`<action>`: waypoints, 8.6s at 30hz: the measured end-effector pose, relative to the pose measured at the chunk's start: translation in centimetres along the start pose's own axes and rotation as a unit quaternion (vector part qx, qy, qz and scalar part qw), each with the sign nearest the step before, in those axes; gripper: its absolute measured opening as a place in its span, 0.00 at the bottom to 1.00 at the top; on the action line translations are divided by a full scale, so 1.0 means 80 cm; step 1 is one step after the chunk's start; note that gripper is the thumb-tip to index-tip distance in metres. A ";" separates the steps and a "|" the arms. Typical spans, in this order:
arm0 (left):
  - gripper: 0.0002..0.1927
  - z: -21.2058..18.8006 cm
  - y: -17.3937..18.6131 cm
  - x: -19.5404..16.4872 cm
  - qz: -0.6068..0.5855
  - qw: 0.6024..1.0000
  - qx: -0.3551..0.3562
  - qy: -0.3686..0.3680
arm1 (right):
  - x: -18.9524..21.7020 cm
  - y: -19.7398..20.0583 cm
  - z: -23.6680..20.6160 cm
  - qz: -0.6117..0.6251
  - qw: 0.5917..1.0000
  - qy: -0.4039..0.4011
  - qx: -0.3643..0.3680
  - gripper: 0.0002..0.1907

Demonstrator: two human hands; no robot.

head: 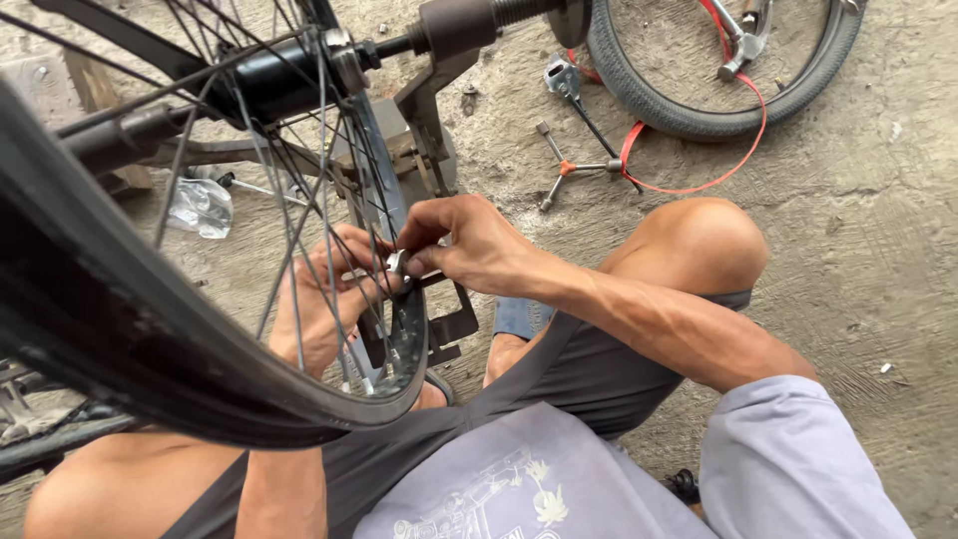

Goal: The person sits on the ground in front of a bicycle wheel held in a truing stand. They use a spoke wrench to turn spoke nipples around the rim, spin the wheel to check alignment, and reposition the wheel in the stand while continuing to adjust the spokes.

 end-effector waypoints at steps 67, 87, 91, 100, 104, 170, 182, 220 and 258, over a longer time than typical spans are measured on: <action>0.09 0.012 0.004 0.014 0.165 0.980 -0.021 0.108 | 0.036 -0.017 -0.028 -0.228 0.954 0.136 -0.142 0.09; 0.07 -0.008 0.023 0.008 0.017 0.999 -0.044 0.020 | -0.031 0.010 0.035 -0.012 0.995 -0.076 0.059 0.46; 0.09 -0.010 0.025 0.020 0.027 0.994 -0.069 0.075 | -0.037 -0.003 0.047 0.081 0.987 -0.100 0.093 0.44; 0.21 0.027 -0.006 0.006 -0.069 0.997 0.003 0.027 | -0.042 -0.017 0.060 0.130 0.983 -0.072 0.112 0.44; 0.16 0.028 0.009 0.014 0.007 0.999 -0.010 0.045 | -0.048 -0.015 0.059 0.104 0.983 -0.090 0.125 0.44; 0.16 0.009 -0.017 -0.072 0.419 0.898 -0.068 -0.116 | -0.025 -0.018 0.033 0.177 0.959 -0.041 0.217 0.33; 0.10 0.003 0.024 0.001 -0.006 0.998 0.042 0.044 | -0.030 -0.022 0.033 0.130 0.974 -0.100 0.158 0.33; 0.12 0.010 0.004 -0.048 0.228 0.963 -0.118 -0.077 | 0.015 0.001 0.004 -0.040 0.999 0.019 0.003 0.15; 0.07 -0.006 -0.002 -0.004 -0.161 0.979 0.058 -0.114 | 0.016 0.006 -0.012 -0.043 0.998 0.042 0.016 0.12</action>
Point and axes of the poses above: each hand's wrist, its own z-axis towards the middle knuckle, its own y-axis out of the back of the hand, x = y × z, the point moved 10 cm from there along z, towards the middle knuckle, and after that the axes turned 10 degrees about -y, right-handed, at the moved point
